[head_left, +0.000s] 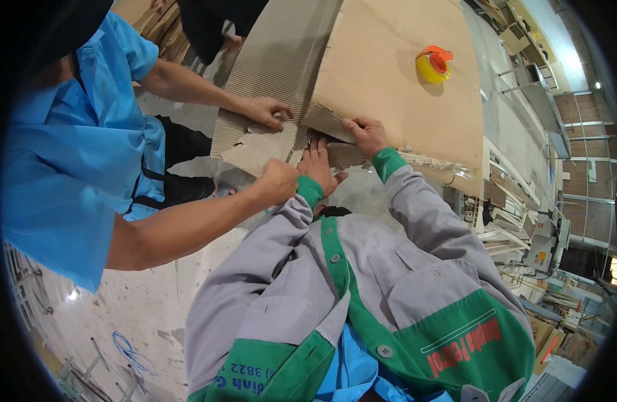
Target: The person tapes a large piece of cardboard on a table using a tape dispenser. They smooth the tape and fold the cardboard edges while another person assists by applying additional tape.
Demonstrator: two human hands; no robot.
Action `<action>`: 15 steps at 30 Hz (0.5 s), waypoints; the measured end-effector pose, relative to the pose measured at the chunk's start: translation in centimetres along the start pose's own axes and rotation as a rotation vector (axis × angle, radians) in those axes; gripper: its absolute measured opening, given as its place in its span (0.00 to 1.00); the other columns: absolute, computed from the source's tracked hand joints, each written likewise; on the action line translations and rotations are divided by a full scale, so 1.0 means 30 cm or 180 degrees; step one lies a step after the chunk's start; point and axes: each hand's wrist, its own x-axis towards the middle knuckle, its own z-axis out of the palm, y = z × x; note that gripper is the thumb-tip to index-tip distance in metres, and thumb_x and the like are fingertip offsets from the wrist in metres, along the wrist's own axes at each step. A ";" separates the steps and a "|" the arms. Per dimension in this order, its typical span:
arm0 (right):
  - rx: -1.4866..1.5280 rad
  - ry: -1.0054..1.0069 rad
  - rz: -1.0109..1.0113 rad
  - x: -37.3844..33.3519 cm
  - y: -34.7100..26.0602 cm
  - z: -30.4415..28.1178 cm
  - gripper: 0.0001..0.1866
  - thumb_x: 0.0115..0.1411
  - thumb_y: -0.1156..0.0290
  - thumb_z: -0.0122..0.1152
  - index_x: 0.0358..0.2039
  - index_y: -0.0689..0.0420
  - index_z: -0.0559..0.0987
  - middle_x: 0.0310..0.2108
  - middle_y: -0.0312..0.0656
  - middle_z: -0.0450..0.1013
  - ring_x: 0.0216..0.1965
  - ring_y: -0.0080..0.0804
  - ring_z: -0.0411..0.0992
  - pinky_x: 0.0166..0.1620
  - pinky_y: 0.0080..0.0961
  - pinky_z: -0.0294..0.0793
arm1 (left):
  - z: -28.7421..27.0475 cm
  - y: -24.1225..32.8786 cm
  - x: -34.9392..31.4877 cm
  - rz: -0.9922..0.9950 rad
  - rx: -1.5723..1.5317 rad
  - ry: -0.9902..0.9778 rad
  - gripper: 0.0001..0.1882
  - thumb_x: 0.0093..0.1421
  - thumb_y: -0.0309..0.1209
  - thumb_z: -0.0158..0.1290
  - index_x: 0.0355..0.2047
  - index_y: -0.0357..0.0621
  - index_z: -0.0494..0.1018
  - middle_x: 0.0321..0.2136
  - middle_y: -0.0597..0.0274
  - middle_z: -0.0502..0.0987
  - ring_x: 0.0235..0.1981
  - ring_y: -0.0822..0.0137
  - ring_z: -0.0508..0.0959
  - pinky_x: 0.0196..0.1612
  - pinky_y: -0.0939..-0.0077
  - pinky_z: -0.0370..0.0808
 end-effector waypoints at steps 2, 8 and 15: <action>-0.0061 -0.0007 -0.0029 -0.003 0.001 -0.004 0.18 0.63 0.58 0.68 0.38 0.63 0.86 0.24 0.39 0.79 0.27 0.24 0.72 0.33 0.29 0.74 | 0.036 0.001 -0.029 0.0116 0.0024 0.0447 0.62 0.55 0.59 0.63 0.75 0.36 0.43 0.73 0.42 0.51 0.68 0.41 0.60 0.68 0.48 0.63; -0.0092 -0.0062 0.0160 -0.006 -0.020 -0.017 0.16 0.65 0.60 0.68 0.37 0.63 0.86 0.26 0.31 0.76 0.30 0.17 0.69 0.34 0.23 0.70 | 0.096 -0.007 -0.026 0.0119 -0.0231 0.0659 0.63 0.52 0.54 0.66 0.75 0.37 0.42 0.73 0.41 0.49 0.71 0.39 0.54 0.69 0.45 0.58; -0.0047 -0.0093 0.0084 -0.002 -0.037 -0.019 0.16 0.64 0.60 0.69 0.38 0.63 0.86 0.26 0.31 0.76 0.29 0.18 0.69 0.34 0.23 0.71 | 0.082 0.008 -0.013 0.0031 -0.0115 0.0680 0.59 0.53 0.57 0.64 0.72 0.35 0.47 0.71 0.40 0.53 0.71 0.41 0.55 0.71 0.47 0.55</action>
